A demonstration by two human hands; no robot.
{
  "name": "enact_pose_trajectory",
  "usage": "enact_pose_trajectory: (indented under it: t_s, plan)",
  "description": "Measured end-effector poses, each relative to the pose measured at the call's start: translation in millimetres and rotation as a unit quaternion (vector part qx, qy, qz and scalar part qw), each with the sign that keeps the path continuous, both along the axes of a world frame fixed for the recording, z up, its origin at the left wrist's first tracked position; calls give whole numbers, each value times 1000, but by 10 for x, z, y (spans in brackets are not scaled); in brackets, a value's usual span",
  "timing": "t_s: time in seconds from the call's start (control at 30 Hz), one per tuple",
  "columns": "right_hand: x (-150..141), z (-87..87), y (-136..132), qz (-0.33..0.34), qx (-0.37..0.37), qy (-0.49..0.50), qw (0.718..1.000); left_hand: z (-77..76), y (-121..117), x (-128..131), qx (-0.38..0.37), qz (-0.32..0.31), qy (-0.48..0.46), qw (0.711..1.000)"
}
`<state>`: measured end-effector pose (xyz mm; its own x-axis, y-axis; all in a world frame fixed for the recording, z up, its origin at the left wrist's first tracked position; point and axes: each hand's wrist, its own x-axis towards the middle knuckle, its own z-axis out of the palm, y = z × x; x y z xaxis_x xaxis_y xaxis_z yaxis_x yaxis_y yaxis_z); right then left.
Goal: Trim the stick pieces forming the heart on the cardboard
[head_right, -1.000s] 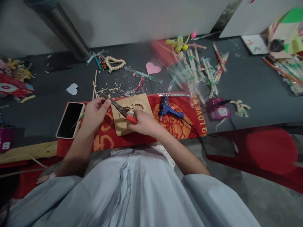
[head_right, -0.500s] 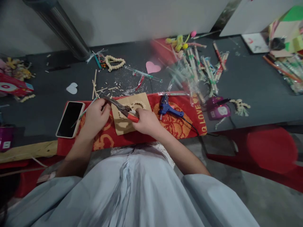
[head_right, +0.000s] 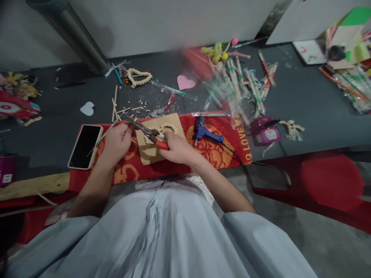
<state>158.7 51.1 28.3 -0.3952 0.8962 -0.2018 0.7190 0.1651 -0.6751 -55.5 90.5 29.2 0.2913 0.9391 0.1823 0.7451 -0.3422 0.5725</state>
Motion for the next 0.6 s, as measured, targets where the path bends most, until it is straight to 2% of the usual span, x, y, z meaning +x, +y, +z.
enact_pose_trajectory:
  t_s: [0.17, 0.3, 0.6]
  plan:
    - [-69, 53, -4, -49, -15, -41, 998, -21, -5, 29, 6, 37, 22, 999]
    - [-112, 78, -10, -62, -7, -90, 994, -51, -2, 51, 7, 49, 14, 999]
    - [-59, 76, 16, -47, -10, -113, 992, -92, 38, 50, -81, 52, -62, 993]
